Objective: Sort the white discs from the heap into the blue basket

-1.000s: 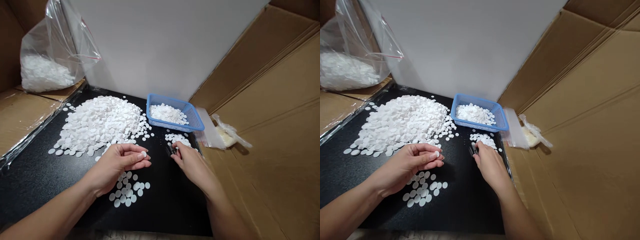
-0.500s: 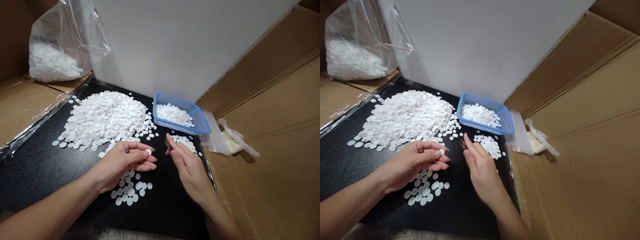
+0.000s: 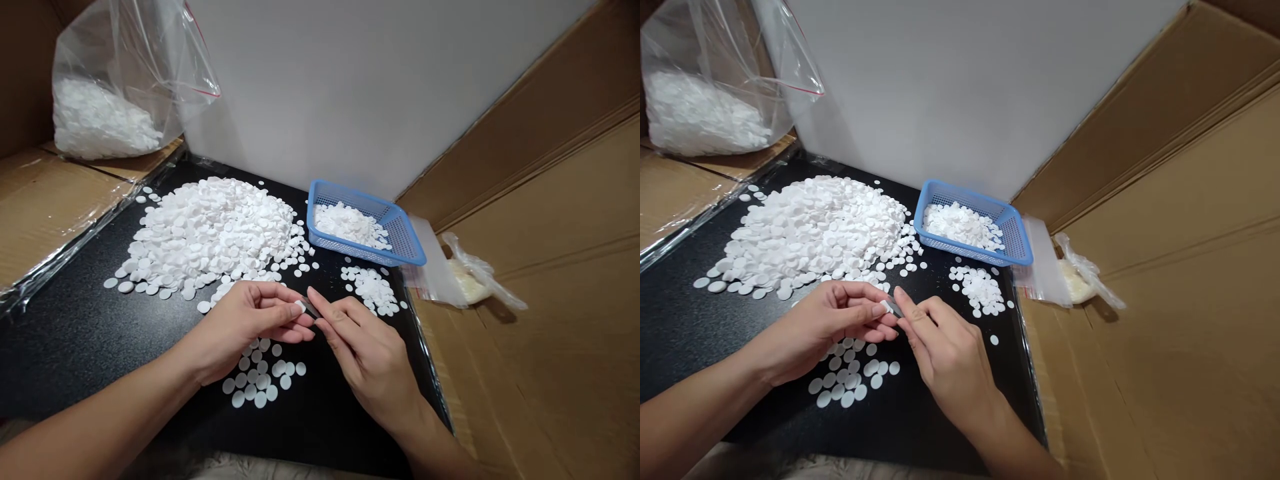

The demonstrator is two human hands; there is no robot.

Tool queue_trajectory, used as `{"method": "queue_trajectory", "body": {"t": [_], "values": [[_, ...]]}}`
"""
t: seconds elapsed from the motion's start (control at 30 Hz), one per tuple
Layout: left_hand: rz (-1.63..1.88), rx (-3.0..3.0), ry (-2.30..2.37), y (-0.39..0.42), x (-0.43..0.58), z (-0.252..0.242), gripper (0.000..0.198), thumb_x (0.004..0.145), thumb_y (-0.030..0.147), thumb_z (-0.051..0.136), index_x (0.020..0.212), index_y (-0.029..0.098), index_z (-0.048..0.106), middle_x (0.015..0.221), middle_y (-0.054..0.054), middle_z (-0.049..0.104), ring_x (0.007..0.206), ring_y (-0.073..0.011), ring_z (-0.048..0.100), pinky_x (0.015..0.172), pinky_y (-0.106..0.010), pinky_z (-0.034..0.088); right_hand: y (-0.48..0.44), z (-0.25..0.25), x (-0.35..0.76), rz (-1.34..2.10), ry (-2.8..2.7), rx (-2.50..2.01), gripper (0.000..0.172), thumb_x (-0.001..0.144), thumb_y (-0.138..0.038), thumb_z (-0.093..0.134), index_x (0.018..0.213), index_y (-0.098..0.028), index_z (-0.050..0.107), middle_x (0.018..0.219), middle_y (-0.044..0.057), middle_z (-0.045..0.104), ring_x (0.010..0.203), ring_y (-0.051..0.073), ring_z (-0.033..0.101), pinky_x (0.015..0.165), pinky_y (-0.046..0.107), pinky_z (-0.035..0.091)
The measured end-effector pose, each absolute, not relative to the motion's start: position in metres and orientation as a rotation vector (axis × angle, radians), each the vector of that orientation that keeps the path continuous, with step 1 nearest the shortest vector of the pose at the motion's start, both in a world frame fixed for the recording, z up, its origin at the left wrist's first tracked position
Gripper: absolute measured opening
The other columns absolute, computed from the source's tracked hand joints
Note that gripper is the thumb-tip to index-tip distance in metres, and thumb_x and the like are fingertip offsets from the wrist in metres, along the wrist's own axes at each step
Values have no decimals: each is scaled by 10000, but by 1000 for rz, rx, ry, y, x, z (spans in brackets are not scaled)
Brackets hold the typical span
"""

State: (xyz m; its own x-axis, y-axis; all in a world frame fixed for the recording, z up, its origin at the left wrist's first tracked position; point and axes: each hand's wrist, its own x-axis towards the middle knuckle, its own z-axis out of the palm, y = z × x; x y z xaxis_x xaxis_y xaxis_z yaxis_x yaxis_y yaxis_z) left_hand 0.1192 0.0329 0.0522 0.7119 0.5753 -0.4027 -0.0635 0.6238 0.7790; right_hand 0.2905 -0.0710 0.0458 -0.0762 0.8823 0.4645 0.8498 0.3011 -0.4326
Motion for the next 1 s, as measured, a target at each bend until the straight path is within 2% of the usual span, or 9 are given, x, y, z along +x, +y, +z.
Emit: {"method": "queue_trajectory", "body": {"t": [0.2, 1.0], "values": [[398, 836, 694, 33, 120, 53, 278, 708, 322, 874, 849, 114, 755, 782, -92, 790, 736, -180, 769, 701, -215, 608, -71, 47, 290, 92, -1940, -1527, 430, 1018, -138, 460, 1433, -218, 543, 851, 57, 655, 760, 150, 620, 643, 254, 529], [382, 857, 669, 32, 117, 53, 276, 718, 324, 869, 854, 108, 763, 799, -86, 791, 723, -167, 769, 690, -188, 604, -71, 46, 292, 4, -1985, -1515, 394, 1012, -120, 470, 1385, -160, 590, 824, 60, 653, 739, 142, 608, 646, 243, 520]]}}
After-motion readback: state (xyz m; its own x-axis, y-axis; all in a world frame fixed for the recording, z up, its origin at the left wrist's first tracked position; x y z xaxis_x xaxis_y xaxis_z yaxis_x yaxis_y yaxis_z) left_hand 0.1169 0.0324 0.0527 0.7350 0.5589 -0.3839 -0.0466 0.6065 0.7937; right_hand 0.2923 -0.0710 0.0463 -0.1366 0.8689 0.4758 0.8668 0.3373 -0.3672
